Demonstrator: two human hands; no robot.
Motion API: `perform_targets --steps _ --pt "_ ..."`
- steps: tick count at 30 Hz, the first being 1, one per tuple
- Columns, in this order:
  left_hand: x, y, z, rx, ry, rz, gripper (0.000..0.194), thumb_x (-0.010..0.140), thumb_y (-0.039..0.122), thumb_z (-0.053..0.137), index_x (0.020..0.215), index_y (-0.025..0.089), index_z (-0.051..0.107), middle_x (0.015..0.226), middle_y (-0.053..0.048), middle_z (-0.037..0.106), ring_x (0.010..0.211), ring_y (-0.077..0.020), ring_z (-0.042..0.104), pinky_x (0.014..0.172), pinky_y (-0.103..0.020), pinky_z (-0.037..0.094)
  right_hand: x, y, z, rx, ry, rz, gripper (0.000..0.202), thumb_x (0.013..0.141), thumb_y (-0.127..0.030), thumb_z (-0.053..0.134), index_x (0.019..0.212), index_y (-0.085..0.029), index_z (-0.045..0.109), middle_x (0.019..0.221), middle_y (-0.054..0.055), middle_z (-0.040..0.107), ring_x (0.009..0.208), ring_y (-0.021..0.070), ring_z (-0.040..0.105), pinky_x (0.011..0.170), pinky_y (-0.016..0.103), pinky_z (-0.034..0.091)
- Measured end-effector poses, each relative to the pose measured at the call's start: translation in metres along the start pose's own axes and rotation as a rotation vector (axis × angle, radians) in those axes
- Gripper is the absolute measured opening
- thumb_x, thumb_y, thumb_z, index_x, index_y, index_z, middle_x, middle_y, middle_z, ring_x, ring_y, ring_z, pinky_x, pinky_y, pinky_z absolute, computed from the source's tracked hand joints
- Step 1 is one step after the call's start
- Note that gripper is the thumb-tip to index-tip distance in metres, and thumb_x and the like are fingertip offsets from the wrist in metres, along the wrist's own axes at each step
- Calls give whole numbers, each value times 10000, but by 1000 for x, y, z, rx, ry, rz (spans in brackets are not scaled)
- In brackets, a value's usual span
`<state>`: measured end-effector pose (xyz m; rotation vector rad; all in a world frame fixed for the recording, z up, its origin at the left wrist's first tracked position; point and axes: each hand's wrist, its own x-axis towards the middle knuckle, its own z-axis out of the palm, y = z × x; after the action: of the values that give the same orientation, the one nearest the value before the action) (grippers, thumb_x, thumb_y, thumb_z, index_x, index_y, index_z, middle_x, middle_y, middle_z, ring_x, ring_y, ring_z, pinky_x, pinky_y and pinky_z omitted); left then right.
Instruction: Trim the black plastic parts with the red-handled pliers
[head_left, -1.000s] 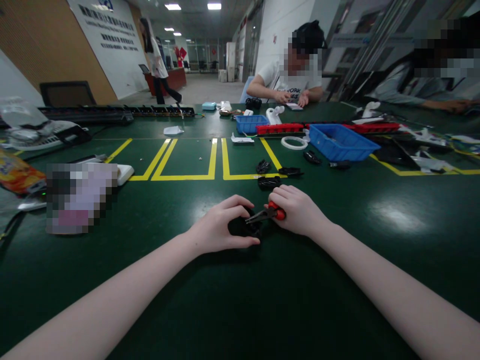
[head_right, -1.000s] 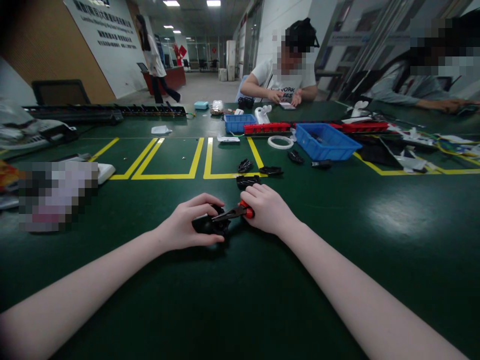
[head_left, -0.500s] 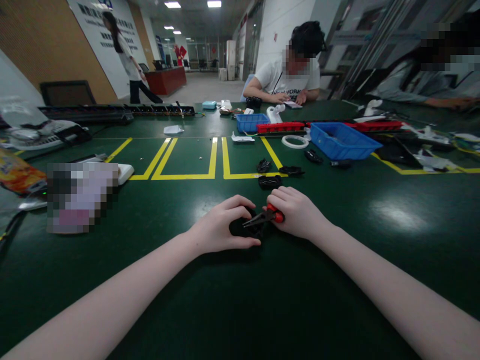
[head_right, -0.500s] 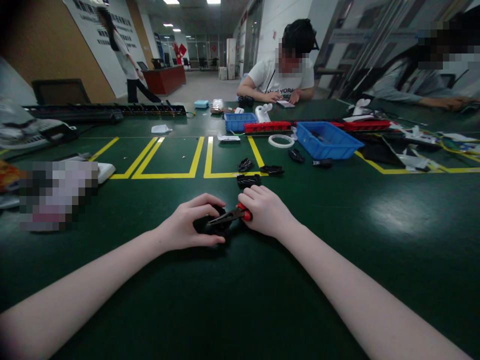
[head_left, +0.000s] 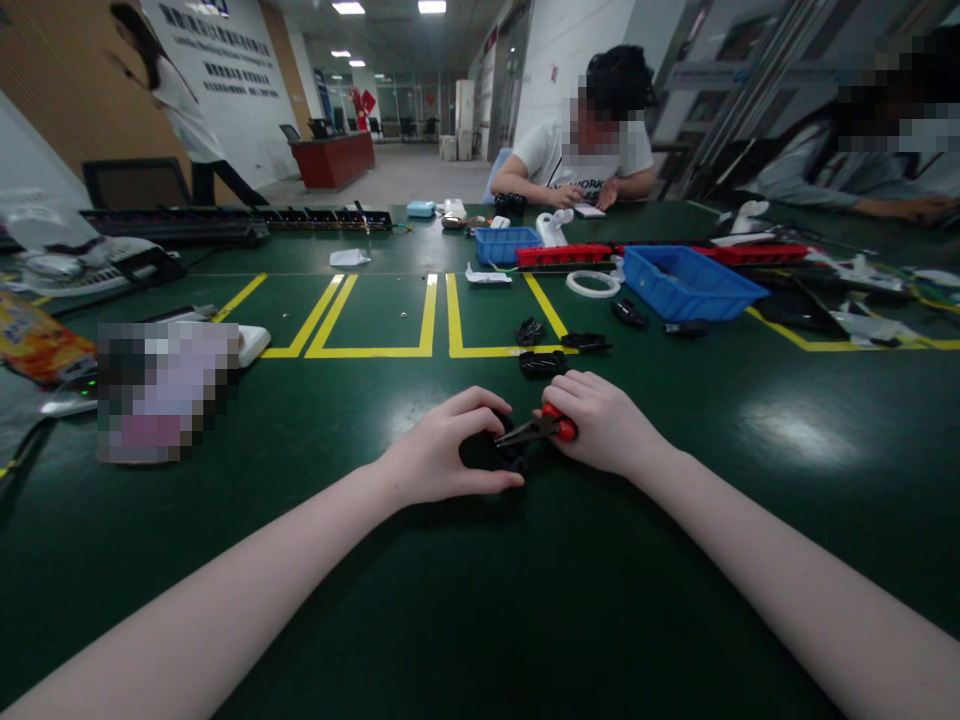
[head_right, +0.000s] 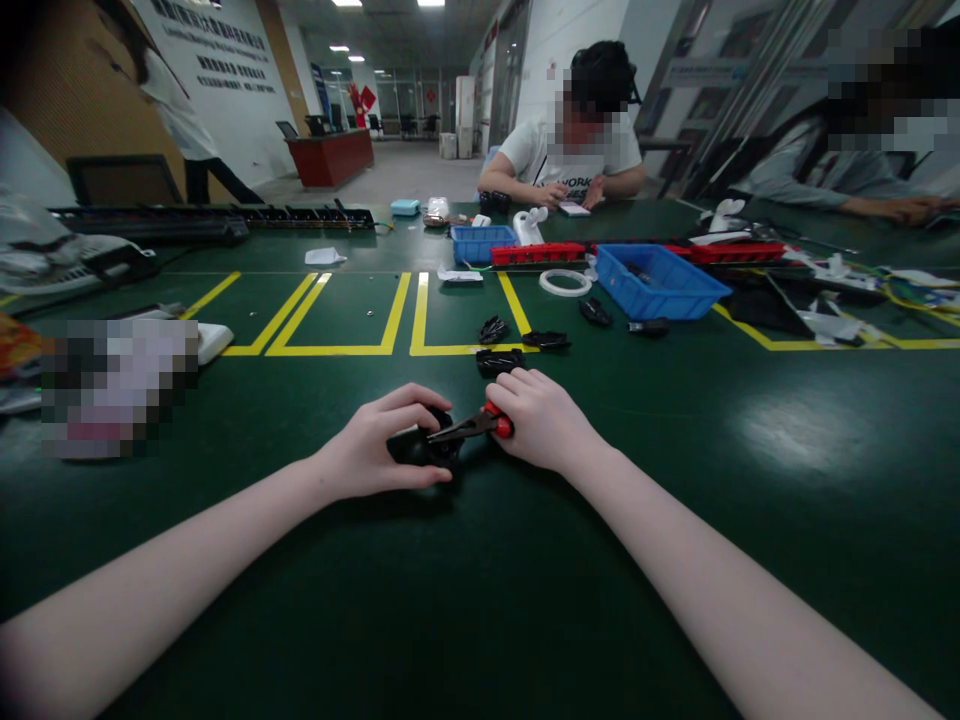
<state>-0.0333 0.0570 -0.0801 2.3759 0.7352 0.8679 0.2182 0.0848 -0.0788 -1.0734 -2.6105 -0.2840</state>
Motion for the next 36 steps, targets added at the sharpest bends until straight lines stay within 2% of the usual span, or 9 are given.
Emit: perform_targets --steps 19,36 --pt "1 -2 -2 -5 26 20 299 779 350 798 923 179 600 1196 -98 606 1097 -251 579 906 -412 524 -2 3 0 30 15 49 78 814 -208 563 765 -208 502 771 64 587 721 208 492 660 329 375" --pt "3 0 -3 -32 6 -25 295 787 368 789 917 184 600 1202 -102 607 1110 -261 581 911 -435 530 -1 -2 -4 87 6 82 83 785 -205 571 761 -211 492 759 57 595 692 198 513 644 324 392"
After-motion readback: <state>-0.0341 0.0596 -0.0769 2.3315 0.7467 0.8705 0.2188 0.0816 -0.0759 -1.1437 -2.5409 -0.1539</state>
